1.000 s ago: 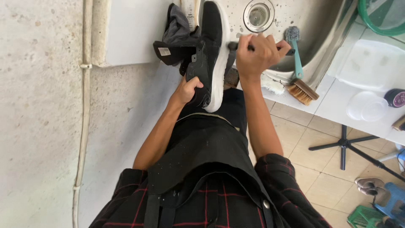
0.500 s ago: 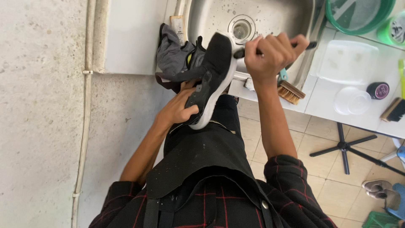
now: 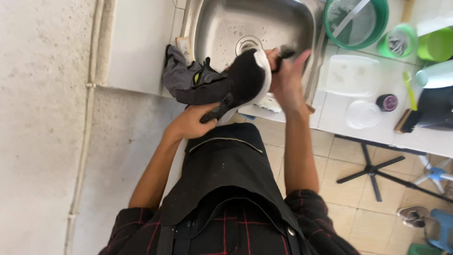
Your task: The person scrubs a black and white sneaker with a brush and cleaning solution over a sink. They rinse the shoe under running water and continue scrubbing different parts of the shoe, including the sole and upper.
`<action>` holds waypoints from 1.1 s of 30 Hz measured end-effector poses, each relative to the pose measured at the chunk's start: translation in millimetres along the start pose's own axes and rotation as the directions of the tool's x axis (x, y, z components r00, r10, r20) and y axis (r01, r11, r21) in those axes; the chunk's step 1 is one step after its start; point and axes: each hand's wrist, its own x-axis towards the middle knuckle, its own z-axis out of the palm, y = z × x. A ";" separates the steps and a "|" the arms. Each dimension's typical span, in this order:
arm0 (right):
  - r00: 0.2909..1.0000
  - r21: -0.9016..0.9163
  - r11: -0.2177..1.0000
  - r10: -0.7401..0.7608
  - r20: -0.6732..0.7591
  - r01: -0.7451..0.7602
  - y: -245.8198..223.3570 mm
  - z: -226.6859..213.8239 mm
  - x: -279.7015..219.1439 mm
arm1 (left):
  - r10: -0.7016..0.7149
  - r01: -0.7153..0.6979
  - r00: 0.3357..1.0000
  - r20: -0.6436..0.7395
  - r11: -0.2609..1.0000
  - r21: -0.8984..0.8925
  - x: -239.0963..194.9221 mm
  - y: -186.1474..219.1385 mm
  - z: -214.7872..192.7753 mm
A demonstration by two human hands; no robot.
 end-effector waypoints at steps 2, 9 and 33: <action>0.984 -0.163 0.973 -0.152 0.095 0.166 15.5 -9.5 -0.8 | 0.041 -0.048 0.993 -0.110 0.997 -0.057 7.1 3.5 10.4; 0.908 -0.287 0.887 -0.265 0.326 0.362 36.5 3.6 -47.6 | -0.069 -0.029 0.833 -0.550 0.986 -0.167 11.2 156.2 5.9; 0.871 -0.588 0.645 -0.308 0.384 0.487 37.9 -10.4 -66.9 | -0.115 0.067 0.649 -0.752 0.993 -0.093 20.0 97.2 41.5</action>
